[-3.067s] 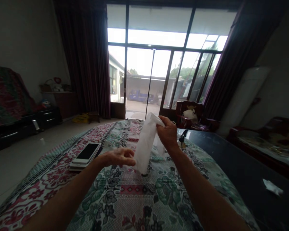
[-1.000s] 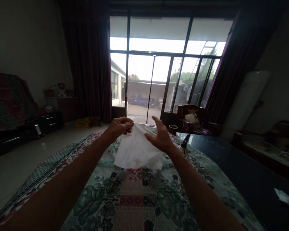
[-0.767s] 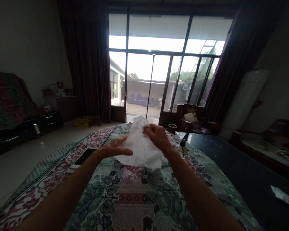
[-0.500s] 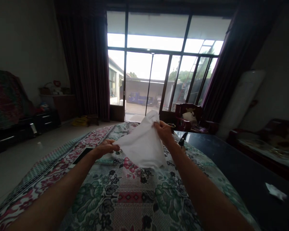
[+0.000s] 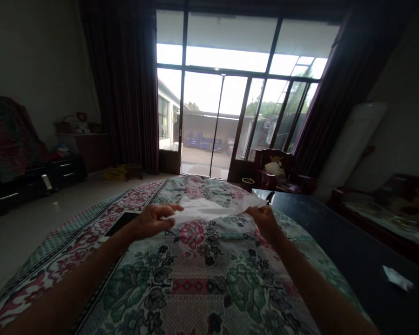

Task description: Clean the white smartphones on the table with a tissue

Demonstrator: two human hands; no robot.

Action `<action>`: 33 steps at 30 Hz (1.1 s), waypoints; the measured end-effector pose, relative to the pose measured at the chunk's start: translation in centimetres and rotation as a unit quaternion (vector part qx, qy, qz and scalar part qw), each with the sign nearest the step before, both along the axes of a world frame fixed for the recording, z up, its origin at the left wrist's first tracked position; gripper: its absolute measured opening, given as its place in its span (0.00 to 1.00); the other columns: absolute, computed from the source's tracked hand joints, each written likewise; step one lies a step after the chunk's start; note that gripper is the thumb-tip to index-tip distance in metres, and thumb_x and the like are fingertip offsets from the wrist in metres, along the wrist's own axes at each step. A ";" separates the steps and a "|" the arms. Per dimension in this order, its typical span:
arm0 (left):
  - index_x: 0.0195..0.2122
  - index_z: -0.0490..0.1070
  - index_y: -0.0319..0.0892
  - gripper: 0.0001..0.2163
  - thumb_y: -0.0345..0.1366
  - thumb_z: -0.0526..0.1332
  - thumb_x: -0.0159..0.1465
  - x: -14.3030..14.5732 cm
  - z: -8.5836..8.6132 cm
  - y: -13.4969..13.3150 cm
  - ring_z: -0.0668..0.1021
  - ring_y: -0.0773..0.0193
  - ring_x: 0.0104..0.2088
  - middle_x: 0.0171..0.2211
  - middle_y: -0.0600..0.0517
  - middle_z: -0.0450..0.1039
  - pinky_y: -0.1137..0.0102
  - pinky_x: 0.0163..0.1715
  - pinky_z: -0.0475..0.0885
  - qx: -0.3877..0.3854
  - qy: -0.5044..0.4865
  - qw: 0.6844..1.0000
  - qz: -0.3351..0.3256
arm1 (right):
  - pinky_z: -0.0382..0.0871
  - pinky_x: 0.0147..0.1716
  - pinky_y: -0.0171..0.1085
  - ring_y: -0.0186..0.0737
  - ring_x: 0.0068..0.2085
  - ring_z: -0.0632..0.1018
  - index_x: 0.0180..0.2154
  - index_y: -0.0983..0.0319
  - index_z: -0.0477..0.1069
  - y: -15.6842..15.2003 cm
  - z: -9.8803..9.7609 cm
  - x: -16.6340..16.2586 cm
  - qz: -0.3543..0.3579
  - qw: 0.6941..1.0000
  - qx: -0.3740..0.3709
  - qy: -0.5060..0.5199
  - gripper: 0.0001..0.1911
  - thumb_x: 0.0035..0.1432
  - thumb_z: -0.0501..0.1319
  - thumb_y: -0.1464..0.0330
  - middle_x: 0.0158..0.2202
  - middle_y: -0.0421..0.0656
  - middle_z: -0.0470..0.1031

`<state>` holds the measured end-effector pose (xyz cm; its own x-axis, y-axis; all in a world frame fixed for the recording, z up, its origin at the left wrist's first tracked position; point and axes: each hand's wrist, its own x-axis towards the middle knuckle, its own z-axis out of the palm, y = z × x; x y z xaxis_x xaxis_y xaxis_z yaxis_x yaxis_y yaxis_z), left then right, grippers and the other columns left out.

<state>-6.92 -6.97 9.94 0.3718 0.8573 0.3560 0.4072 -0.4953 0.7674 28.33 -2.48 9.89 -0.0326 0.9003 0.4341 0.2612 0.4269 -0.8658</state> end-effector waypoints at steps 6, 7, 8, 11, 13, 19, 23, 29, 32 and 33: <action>0.25 0.78 0.41 0.06 0.36 0.63 0.49 0.1 -2.9 -2.9 0.70 0.65 0.22 0.20 0.55 0.72 0.73 0.22 0.58 -0.276 0.131 0.945 -0.116 | 0.71 0.35 0.37 0.43 0.36 0.76 0.31 0.62 0.77 -4.0 -4.1 2.7 0.177 0.944 -0.232 -0.153 0.11 0.43 0.64 0.65 0.32 0.42 0.79; 0.25 0.78 0.41 0.05 0.35 0.63 0.48 0.0 -3.0 -2.9 0.69 0.65 0.22 0.19 0.55 0.72 0.73 0.22 0.57 -0.300 0.124 0.938 -0.119 | 0.71 0.36 0.37 0.43 0.36 0.77 0.32 0.61 0.77 -4.2 -4.1 2.7 0.199 0.933 -0.252 -0.161 0.12 0.42 0.64 0.65 0.33 0.42 0.79; 0.24 0.77 0.41 0.05 0.34 0.63 0.46 -0.1 -3.0 -2.7 0.68 0.66 0.22 0.19 0.54 0.72 0.73 0.21 0.57 -0.316 0.112 0.935 -0.118 | 0.71 0.37 0.37 0.42 0.36 0.76 0.33 0.61 0.77 -4.2 -4.0 2.6 0.210 0.928 -0.263 -0.162 0.12 0.42 0.64 0.65 0.34 0.42 0.79; 0.22 0.75 0.40 0.04 0.33 0.61 0.45 -0.1 -3.5 -1.0 0.67 0.68 0.20 0.20 0.53 0.72 0.74 0.21 0.58 -0.320 0.049 0.944 -0.072 | 0.70 0.35 0.37 0.40 0.33 0.76 0.31 0.63 0.76 -3.3 -4.1 1.9 0.189 0.939 -0.256 -0.130 0.12 0.43 0.64 0.62 0.32 0.42 0.79; 0.24 0.73 0.40 0.05 0.35 0.60 0.47 0.3 -4.4 0.8 0.66 0.70 0.20 0.20 0.54 0.71 0.74 0.21 0.58 -0.281 -0.014 0.959 -0.017 | 0.70 0.34 0.37 0.40 0.32 0.76 0.30 0.64 0.75 -2.3 -4.5 1.4 0.142 0.956 -0.243 -0.084 0.16 0.45 0.63 0.57 0.31 0.44 0.78; 0.36 0.71 0.36 0.16 0.36 0.60 0.45 2.2 -7.5 4.0 0.61 0.72 0.16 0.16 0.59 0.62 0.75 0.17 0.53 -0.253 -0.094 0.951 0.152 | 0.71 0.31 0.36 0.42 0.33 0.77 0.40 0.63 0.72 -0.3 -6.7 0.7 -0.005 0.981 -0.185 -0.066 0.19 0.48 0.62 0.60 0.35 0.45 0.78; 0.57 0.63 0.30 0.34 0.35 0.58 0.46 2.5 -8.7 3.3 0.61 0.71 0.16 0.16 0.62 0.58 0.75 0.18 0.55 -0.240 -0.098 0.952 0.165 | 0.71 0.35 0.37 0.45 0.38 0.78 0.45 0.62 0.72 0.3 -8.1 1.1 -0.043 0.978 -0.154 -0.137 0.20 0.49 0.62 0.64 0.39 0.46 0.79; 0.65 0.54 0.36 0.39 0.35 0.56 0.49 1.6 -8.9 2.4 0.62 0.70 0.18 0.16 0.62 0.59 0.75 0.21 0.56 -0.210 -0.058 0.971 0.099 | 0.69 0.30 0.38 0.44 0.32 0.77 0.58 0.66 0.62 0.4 -8.5 1.8 -0.031 0.968 -0.212 -0.133 0.33 0.50 0.61 0.63 0.34 0.46 0.78; 0.54 0.72 0.39 0.29 0.35 0.56 0.48 1.4 -8.9 2.6 0.65 0.68 0.21 0.20 0.58 0.67 0.74 0.23 0.58 -0.204 -0.012 0.973 0.105 | 0.66 0.26 0.35 0.40 0.27 0.75 0.59 0.67 0.60 0.0 -7.9 1.7 -0.046 0.964 -0.224 -0.139 0.33 0.51 0.59 0.66 0.28 0.42 0.76; 0.49 0.76 0.40 0.26 0.35 0.57 0.48 1.4 -9.0 2.7 0.67 0.67 0.22 0.22 0.56 0.71 0.73 0.24 0.59 -0.198 0.002 0.974 0.112 | 0.65 0.26 0.35 0.39 0.27 0.74 0.58 0.67 0.61 -0.1 -7.8 1.7 -0.054 0.963 -0.220 -0.146 0.32 0.51 0.59 0.66 0.27 0.41 0.76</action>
<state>-5.52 -4.28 0.97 0.1609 0.9868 -0.0205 0.4749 -0.0592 0.8781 30.01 -2.61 2.11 0.0082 1.0000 -0.0047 0.5427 -0.0084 -0.8399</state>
